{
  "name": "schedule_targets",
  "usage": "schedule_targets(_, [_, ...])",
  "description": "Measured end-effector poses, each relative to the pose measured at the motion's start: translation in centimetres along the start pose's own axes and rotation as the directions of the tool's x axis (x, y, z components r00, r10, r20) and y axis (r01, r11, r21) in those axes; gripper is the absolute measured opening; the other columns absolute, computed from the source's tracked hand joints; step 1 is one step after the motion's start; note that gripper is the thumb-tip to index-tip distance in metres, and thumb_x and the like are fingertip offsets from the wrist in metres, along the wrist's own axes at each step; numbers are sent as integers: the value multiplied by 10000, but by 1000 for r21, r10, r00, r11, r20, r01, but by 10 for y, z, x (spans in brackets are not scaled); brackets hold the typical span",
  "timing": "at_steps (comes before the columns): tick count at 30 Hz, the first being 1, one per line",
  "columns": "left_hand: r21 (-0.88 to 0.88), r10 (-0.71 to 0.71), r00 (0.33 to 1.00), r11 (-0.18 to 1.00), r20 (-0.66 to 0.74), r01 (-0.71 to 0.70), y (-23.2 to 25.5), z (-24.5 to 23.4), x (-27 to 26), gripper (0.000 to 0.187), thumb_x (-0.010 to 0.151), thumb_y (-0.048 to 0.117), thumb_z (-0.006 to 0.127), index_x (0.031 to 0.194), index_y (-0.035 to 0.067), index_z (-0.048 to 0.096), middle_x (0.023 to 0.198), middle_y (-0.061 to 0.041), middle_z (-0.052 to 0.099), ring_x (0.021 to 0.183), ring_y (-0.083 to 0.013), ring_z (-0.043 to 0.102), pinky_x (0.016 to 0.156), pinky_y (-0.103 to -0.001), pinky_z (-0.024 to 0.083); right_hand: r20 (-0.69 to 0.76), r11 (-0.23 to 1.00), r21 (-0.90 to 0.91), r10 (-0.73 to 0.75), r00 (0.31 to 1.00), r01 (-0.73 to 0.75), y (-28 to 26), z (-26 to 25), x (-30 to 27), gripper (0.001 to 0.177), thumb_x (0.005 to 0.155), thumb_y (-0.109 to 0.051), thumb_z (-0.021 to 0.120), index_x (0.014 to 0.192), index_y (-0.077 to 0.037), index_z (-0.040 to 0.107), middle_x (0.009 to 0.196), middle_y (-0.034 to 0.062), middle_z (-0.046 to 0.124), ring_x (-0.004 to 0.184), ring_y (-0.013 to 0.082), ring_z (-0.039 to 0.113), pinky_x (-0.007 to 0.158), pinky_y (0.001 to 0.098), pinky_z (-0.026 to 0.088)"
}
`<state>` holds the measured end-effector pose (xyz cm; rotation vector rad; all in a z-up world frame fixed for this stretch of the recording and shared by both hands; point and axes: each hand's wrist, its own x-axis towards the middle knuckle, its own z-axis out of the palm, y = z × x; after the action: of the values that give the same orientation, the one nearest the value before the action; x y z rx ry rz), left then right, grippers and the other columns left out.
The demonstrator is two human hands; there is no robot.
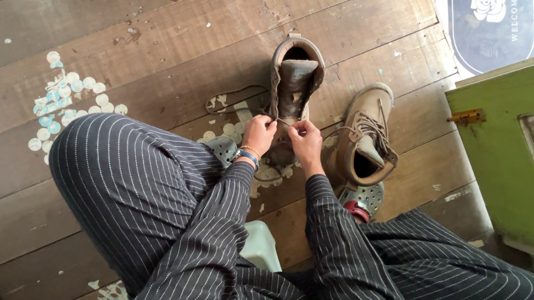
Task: The person sits on the floor and works on a pair of brown boots. They repeatedly pull and adjust the laces and tongue of the left boot, then shift to the right boot to perform similar adjustments. The task appears to involve preparing or repairing the boots by hand.
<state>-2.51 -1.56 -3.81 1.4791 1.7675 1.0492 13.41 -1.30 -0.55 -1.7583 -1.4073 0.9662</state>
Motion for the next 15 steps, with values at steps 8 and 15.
schedule_targets(8, [-58, -124, 992, 991, 1, 124, 1, 0, 0, 192, 882, 215, 717, 901, 24, 708, 811, -206, 718, 790, -399, 710, 684, -455, 547, 67, 983, 117, -151, 986, 142, -1, 18, 7, 201, 861, -129, 626, 1041, -53, 674, 811, 94, 689, 740, 199, 665, 684, 349, 541])
schedule_targets(15, [-46, -130, 991, 990, 15, 131, -1, 2, 1, 169, 887, 199, 710, 887, 31, 719, 804, -209, 716, 786, -400, 714, 666, -451, 548, 70, 976, -144, -153, 986, 162, -14, 24, 7, 200, 849, -214, 767, 937, -44, 709, 826, 170, 719, 806, 344, 692, 742, 436, 539])
